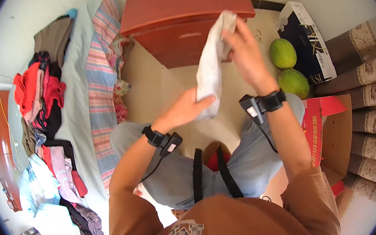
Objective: The person taps a pink bag with a flyswatter and then wipes the top and front surfaces of a red wooden cabinet using a cloth.
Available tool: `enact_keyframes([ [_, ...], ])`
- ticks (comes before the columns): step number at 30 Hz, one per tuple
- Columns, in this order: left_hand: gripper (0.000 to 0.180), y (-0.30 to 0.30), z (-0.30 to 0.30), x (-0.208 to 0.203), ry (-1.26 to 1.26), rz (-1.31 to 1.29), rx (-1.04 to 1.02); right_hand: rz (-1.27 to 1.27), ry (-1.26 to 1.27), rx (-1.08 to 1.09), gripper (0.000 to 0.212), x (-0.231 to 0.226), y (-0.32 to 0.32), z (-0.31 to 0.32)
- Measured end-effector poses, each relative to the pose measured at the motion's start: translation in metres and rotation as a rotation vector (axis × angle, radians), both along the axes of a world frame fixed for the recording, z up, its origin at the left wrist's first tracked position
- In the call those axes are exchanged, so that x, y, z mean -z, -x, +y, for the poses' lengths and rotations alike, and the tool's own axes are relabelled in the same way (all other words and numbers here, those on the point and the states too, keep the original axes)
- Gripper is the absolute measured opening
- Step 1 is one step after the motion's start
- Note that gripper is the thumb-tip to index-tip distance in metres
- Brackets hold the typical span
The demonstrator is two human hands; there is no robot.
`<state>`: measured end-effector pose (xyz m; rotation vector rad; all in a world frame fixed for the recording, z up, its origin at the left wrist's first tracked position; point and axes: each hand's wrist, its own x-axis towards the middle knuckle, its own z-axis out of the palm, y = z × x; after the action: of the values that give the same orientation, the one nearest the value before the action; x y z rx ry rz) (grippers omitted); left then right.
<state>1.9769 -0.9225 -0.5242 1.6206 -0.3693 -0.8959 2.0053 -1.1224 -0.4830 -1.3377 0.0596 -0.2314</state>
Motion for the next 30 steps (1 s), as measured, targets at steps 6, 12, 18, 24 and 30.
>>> enact_keyframes([
  [6,0.034,0.004,-0.01,-0.008,-0.128,-0.238,0.23,0.173,0.297,0.048,0.06,0.03,-0.012,-0.005],
  [12,0.034,-0.017,-0.036,-0.021,-0.242,-0.432,0.004,0.27,0.508,0.219,0.057,0.056,-0.034,-0.042],
  [18,0.034,-0.02,-0.027,0.006,-0.269,-0.239,-0.002,0.241,0.585,0.227,0.048,0.065,-0.044,-0.033],
  [24,0.029,-0.04,-0.057,-0.022,-0.265,-0.322,0.043,0.179,1.003,0.382,0.046,0.076,-0.057,-0.047],
  [30,0.027,-0.049,-0.057,-0.014,-0.235,-0.378,0.034,0.274,1.17,0.388,0.046,0.073,-0.061,-0.032],
])
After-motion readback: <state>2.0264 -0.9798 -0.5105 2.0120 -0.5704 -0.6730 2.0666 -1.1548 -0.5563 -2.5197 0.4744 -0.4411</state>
